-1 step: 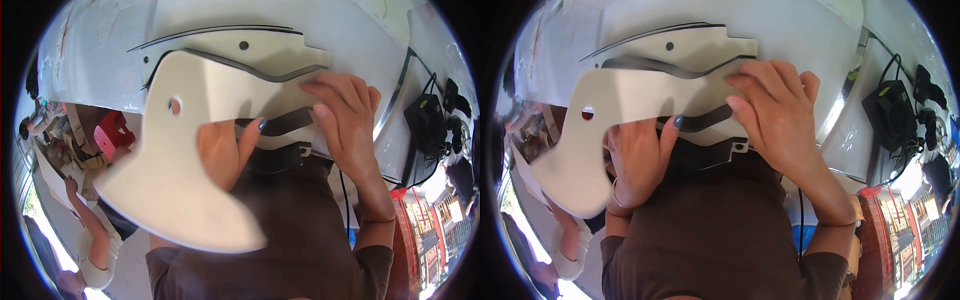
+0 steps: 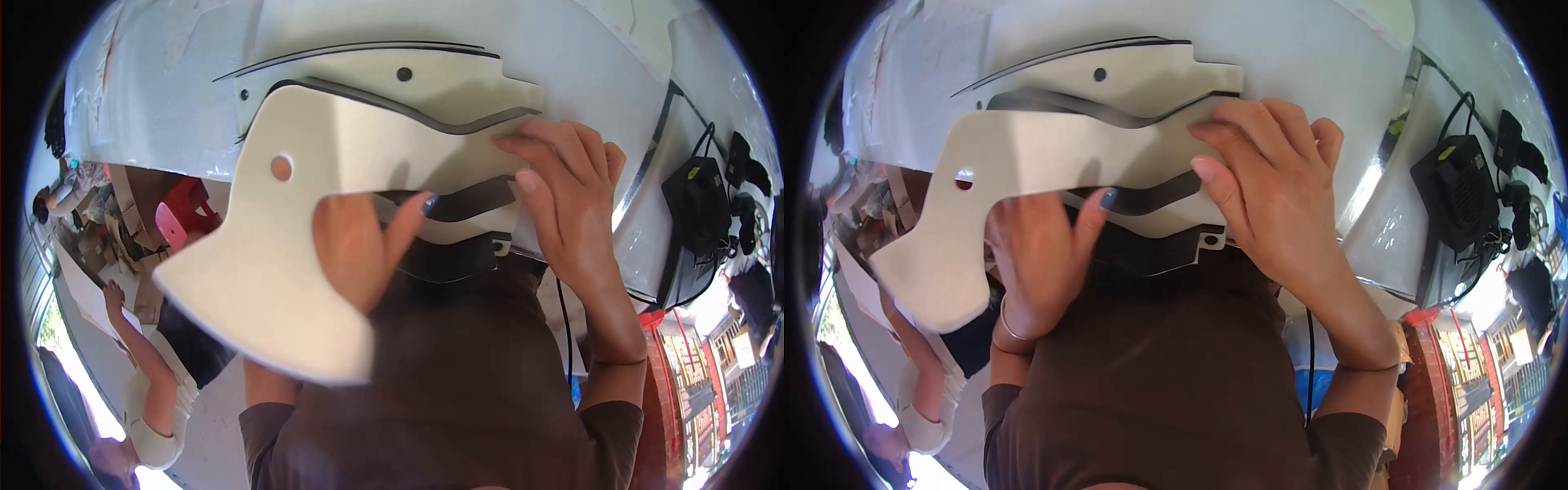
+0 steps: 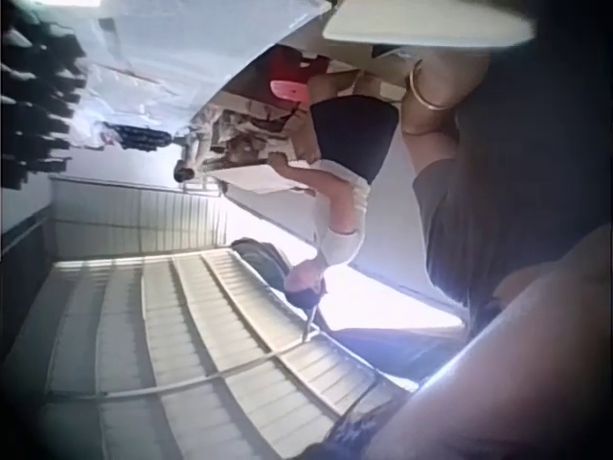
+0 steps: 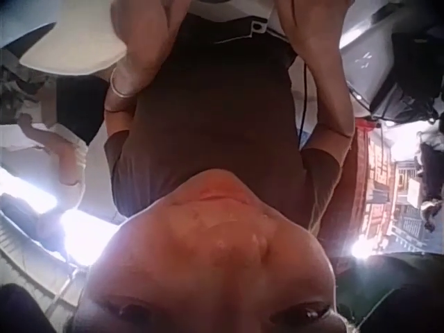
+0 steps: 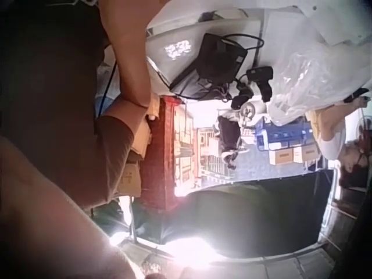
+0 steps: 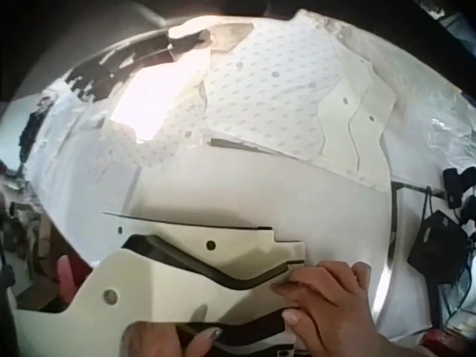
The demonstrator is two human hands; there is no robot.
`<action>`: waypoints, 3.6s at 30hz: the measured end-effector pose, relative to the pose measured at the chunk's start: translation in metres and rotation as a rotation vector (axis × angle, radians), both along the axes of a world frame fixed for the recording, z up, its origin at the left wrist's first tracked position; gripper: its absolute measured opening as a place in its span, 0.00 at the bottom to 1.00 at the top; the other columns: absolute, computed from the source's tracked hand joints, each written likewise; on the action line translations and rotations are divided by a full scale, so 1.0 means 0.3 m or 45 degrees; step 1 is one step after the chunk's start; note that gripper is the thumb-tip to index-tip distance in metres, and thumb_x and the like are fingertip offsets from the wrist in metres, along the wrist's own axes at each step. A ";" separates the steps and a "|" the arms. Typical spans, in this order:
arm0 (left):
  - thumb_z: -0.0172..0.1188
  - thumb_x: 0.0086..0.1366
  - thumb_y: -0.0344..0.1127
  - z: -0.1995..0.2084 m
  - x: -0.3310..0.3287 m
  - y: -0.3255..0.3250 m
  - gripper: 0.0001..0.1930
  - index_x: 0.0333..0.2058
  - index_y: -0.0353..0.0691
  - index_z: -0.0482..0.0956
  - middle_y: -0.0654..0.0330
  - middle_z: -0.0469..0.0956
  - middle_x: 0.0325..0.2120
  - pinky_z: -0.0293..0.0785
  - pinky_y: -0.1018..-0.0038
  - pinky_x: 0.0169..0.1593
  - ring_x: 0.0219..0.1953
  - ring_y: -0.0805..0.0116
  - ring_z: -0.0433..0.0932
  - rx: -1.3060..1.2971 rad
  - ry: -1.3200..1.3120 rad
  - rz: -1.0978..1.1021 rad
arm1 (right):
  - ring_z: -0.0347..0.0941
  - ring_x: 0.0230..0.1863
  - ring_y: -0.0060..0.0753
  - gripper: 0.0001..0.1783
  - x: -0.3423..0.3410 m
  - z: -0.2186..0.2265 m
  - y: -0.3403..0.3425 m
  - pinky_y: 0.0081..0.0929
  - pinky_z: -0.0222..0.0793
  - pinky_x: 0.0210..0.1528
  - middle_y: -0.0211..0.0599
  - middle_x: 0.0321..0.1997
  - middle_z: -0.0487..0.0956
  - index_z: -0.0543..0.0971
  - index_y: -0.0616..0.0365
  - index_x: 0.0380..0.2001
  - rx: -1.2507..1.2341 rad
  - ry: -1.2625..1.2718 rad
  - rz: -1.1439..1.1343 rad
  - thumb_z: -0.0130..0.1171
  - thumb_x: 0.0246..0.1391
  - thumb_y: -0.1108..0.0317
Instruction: Assembling white foam inserts into black plastic components at a factory workstation.
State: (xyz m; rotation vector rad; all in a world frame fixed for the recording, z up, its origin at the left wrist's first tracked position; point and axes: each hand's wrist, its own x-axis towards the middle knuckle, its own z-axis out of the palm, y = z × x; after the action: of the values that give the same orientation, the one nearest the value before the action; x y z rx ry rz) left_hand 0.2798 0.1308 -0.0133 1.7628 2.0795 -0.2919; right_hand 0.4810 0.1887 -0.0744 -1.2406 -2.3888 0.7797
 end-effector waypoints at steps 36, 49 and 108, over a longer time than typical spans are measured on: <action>0.62 0.58 0.40 -0.210 -0.558 -0.056 0.10 0.26 0.42 0.73 0.69 0.72 0.25 0.51 0.74 0.44 0.29 0.75 0.68 0.756 -0.652 0.386 | 0.67 0.38 0.34 0.10 -0.510 0.073 0.112 0.29 0.60 0.44 0.32 0.33 0.73 0.77 0.55 0.25 0.291 0.002 0.039 0.68 0.37 0.75; 0.62 0.57 0.37 -0.152 -0.569 -0.079 0.08 0.25 0.41 0.74 0.67 0.71 0.25 0.50 0.71 0.44 0.31 0.70 0.68 0.371 -0.553 0.382 | 0.63 0.36 0.31 0.12 -0.544 0.064 0.105 0.30 0.57 0.43 0.28 0.34 0.71 0.78 0.53 0.24 0.405 -0.146 0.166 0.70 0.35 0.76; 0.46 0.64 0.55 -0.179 -0.571 -0.146 0.28 0.44 0.34 0.78 0.59 0.74 0.45 0.62 0.71 0.49 0.49 0.65 0.70 0.513 -0.574 -0.463 | 0.69 0.45 0.36 0.09 -0.537 0.194 0.148 0.31 0.61 0.49 0.33 0.40 0.75 0.79 0.60 0.32 0.269 -0.530 0.447 0.58 0.45 0.79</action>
State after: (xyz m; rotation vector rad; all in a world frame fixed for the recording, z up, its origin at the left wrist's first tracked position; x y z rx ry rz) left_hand 0.1085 0.0869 -0.0671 2.1877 1.5648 0.4246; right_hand 0.3201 0.2332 -0.0162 -0.9860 -2.9877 0.3634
